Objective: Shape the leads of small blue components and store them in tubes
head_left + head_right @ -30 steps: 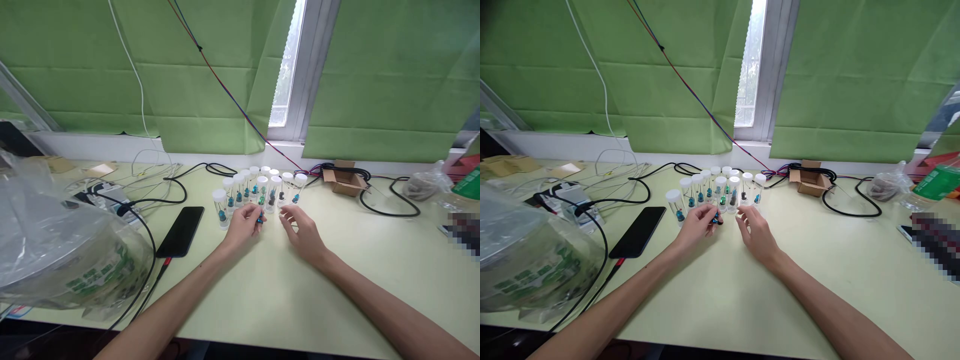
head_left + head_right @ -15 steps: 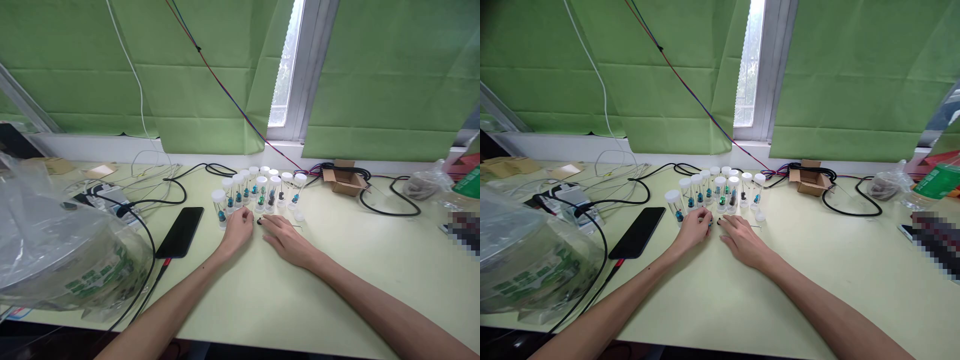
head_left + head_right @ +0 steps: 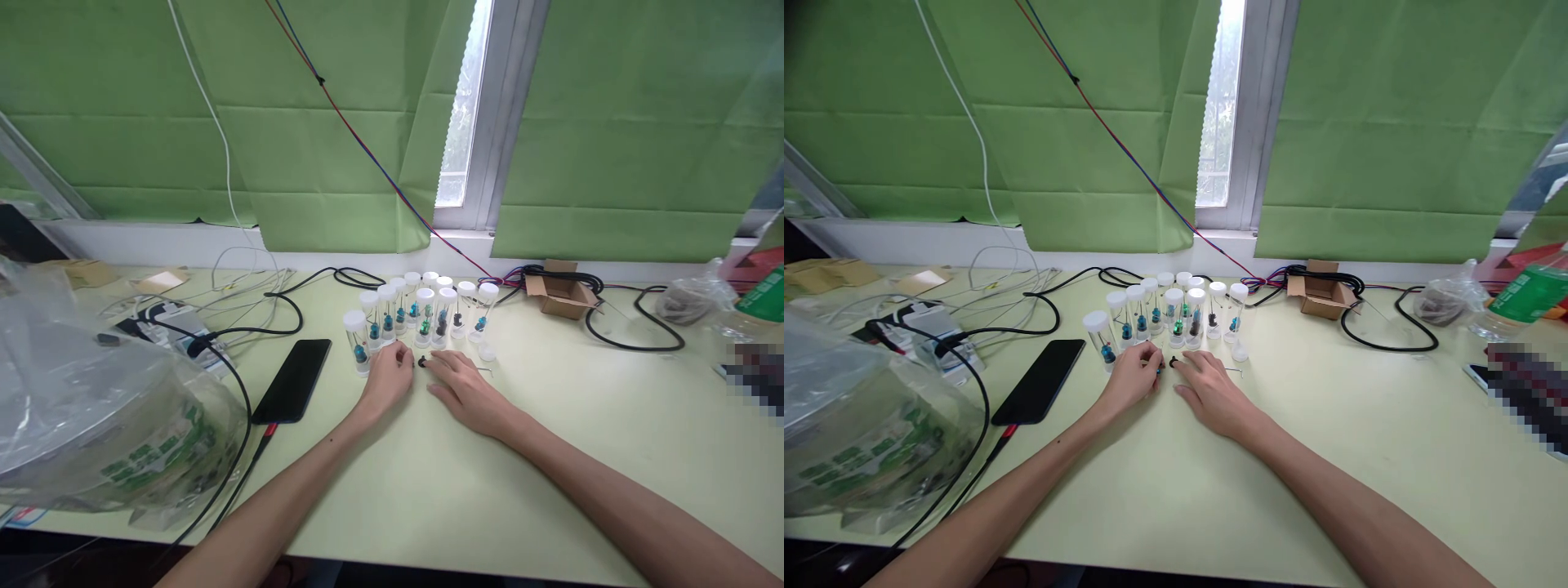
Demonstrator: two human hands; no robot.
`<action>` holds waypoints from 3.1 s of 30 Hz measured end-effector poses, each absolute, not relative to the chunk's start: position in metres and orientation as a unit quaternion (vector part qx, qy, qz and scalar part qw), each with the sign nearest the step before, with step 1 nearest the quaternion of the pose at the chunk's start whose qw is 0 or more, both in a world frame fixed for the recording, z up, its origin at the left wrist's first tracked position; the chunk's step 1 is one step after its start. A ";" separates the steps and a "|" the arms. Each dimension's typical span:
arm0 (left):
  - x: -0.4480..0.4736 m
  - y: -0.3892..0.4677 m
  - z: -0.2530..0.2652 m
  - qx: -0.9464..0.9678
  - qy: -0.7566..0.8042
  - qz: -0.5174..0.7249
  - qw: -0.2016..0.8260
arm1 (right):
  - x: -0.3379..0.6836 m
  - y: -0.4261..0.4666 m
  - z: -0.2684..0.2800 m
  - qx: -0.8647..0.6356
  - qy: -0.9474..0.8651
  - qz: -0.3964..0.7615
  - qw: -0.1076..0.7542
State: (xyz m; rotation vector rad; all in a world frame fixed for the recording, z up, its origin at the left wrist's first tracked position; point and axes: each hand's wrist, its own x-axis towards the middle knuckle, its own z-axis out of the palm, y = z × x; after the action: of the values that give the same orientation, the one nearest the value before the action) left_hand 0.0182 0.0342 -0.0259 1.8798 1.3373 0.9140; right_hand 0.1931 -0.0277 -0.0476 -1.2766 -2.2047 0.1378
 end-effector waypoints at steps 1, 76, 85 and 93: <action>0.018 0.034 -0.027 0.716 0.509 0.346 0.328 | 0.193 -0.028 -0.048 -0.483 -0.823 0.050 0.295; 0.042 0.008 -0.029 0.454 0.360 0.361 0.731 | 0.189 -0.028 -0.041 -0.480 -0.715 0.097 0.499; 0.043 0.003 -0.025 0.421 0.341 0.349 0.765 | 0.185 -0.030 -0.040 -0.439 -0.729 0.114 0.513; 0.044 0.002 -0.023 0.403 0.333 0.341 0.782 | 0.184 -0.031 -0.039 -0.432 -0.734 0.120 0.510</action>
State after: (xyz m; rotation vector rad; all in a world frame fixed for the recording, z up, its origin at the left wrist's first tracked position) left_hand 0.0439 0.0017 -0.0234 0.8709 0.7184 0.7354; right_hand 0.1841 -0.0306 -0.0394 -1.0393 -1.7672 0.2882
